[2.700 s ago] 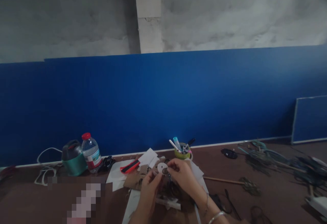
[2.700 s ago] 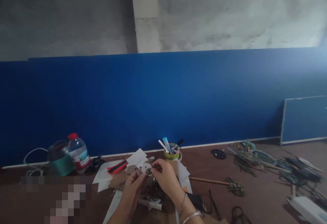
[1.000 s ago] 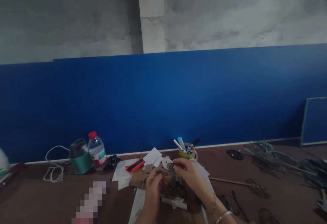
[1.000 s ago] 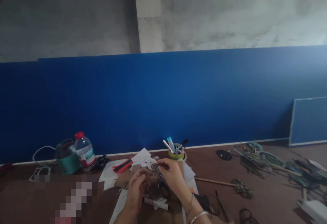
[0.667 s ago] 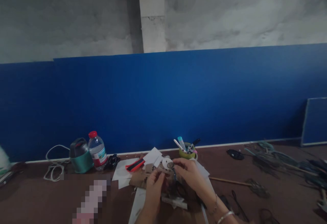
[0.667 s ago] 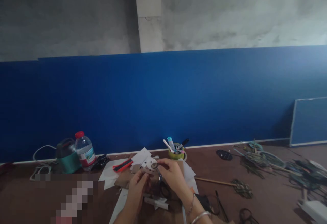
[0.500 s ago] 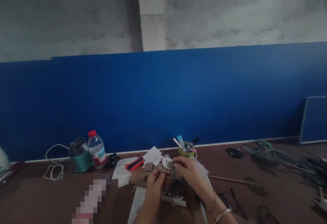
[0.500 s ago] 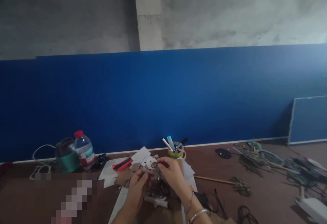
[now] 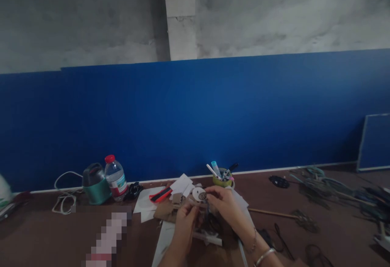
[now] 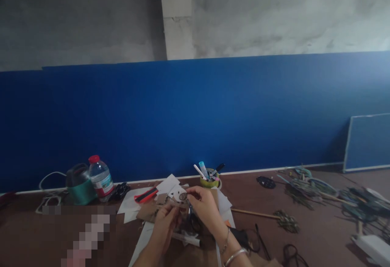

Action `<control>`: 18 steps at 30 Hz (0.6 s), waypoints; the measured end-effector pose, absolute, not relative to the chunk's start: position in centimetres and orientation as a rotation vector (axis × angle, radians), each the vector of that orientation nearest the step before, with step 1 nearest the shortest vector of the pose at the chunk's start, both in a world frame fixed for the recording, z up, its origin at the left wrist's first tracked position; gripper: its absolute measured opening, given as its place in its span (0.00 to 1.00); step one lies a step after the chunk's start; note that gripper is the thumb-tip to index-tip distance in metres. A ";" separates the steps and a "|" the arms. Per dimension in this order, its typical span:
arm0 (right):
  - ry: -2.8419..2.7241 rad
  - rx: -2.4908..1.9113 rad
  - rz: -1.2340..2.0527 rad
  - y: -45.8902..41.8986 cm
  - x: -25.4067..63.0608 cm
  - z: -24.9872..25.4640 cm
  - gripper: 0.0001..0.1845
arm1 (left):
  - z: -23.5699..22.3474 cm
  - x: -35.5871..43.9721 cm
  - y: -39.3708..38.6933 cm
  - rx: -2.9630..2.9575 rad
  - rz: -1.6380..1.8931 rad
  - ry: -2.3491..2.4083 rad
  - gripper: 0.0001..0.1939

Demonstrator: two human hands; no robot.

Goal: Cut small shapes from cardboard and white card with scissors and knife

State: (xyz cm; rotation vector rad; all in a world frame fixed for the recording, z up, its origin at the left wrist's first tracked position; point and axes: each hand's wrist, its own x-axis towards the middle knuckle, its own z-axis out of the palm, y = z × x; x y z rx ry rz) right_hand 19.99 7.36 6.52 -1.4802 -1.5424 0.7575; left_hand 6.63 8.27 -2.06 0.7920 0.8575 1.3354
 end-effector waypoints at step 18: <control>-1.504 -1.403 0.721 7.5 20.6 6.3 0.14 | -3.4 5.9 8.6 1.294 1.366 1.156 0.18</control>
